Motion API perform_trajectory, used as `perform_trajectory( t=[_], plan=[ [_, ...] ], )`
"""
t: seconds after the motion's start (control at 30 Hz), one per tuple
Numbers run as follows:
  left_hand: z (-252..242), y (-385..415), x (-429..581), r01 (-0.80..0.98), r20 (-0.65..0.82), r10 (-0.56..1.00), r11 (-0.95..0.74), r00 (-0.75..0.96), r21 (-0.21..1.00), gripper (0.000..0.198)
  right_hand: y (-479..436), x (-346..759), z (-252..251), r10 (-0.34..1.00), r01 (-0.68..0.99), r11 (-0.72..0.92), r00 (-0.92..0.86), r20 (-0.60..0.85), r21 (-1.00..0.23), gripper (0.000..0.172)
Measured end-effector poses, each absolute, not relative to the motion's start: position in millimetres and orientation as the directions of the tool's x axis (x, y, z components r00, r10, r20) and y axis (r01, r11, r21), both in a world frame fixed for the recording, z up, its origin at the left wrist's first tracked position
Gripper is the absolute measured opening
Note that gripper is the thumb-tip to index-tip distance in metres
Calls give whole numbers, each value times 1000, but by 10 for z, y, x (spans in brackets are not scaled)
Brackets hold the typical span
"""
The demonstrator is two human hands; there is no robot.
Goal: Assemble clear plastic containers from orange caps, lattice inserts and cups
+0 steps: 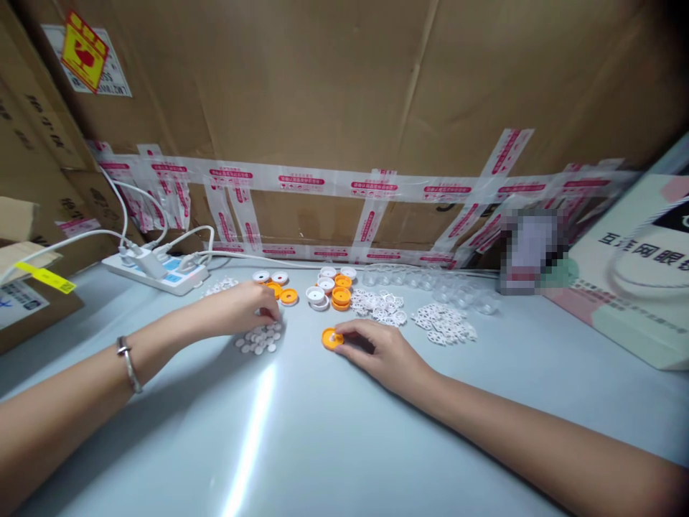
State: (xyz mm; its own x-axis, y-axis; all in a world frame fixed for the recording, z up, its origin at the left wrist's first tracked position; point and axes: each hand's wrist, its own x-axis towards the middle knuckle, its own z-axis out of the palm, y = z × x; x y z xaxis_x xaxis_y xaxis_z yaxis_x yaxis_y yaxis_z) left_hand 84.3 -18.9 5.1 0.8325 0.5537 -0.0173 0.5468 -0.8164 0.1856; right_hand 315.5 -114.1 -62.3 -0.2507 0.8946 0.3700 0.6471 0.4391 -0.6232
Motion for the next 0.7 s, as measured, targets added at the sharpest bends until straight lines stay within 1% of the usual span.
perform_trajectory(
  t=[0.07,0.1,0.17,0.2,0.27,0.37,0.43,0.5,0.7],
  plan=[
    [44,-189,851,552,-27,556,-817,831,166,22,-1144,3154,-619,895,642,440,-253,368,-628,12],
    [34,-196,861,555,-8,561,-817,828,157,21,-1146,3154,-617,894,638,442,-256,368,-631,12],
    [3,-235,899,554,80,572,-815,817,169,19,-1149,3152,-612,892,633,447,-257,372,-633,12],
    [-17,-269,930,547,134,576,-812,806,201,17,-1150,3151,-610,890,632,449,-256,377,-632,11],
    [-66,-365,1012,516,202,589,-795,783,321,15,-1149,3150,-605,888,633,453,-260,378,-628,12],
    [-150,-519,1153,463,199,634,-712,748,527,12,-1145,3147,-602,883,625,466,-280,377,-626,12],
    [-203,-585,1226,459,181,666,-661,724,594,12,-1142,3146,-604,876,618,479,-293,383,-623,13],
    [-246,-608,1273,478,161,687,-635,708,607,14,-1141,3146,-609,868,613,493,-299,396,-618,14],
    [-314,-558,1320,561,102,743,-581,662,590,20,-1142,3148,-629,865,612,499,-314,391,-613,15]
  ],
)
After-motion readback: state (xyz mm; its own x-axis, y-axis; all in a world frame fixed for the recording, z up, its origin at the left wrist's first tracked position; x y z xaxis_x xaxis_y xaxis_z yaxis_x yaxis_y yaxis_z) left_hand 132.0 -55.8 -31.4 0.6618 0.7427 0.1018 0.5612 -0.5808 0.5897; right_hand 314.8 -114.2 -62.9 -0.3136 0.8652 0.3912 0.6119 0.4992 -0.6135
